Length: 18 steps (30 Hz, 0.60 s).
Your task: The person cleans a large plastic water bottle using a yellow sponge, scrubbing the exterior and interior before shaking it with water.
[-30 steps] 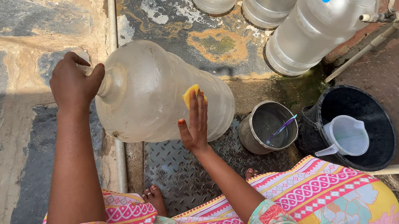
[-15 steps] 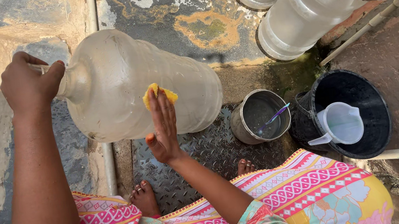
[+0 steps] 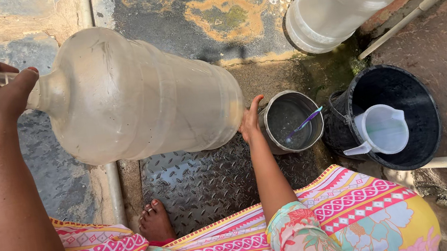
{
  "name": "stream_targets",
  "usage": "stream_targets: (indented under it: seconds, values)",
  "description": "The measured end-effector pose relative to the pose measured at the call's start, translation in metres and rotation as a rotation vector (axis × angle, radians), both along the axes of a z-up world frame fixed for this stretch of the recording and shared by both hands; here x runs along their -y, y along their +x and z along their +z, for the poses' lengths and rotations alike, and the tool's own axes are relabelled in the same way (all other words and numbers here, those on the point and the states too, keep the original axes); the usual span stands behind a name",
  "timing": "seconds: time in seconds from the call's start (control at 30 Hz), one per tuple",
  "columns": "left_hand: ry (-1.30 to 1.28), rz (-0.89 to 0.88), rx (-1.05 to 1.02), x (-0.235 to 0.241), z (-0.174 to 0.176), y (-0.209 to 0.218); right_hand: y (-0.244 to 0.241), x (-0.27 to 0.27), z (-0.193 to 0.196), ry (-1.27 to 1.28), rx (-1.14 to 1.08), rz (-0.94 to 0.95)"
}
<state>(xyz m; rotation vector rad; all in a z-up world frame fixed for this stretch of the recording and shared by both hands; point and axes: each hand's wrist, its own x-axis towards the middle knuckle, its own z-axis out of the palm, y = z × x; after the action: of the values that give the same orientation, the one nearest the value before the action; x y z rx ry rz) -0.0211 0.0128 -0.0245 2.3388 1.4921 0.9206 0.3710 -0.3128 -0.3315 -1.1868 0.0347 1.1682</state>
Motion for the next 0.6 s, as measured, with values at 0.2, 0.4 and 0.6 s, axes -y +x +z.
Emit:
stream_targets:
  seconds: [0.2,0.4,0.6]
  values:
    - [-0.03,-0.03,0.018,-0.008,-0.005,-0.008,-0.031,0.008,-0.021,0.217,-0.239,-0.183]
    - [-0.176,0.018,0.116,-0.002,0.0,-0.004,-0.056,-0.033,0.076,0.093,0.638,-0.289]
    - [-0.139,0.035,0.162,0.004,0.011,0.012,-0.161,-0.063,0.164,0.092,1.324,-0.06]
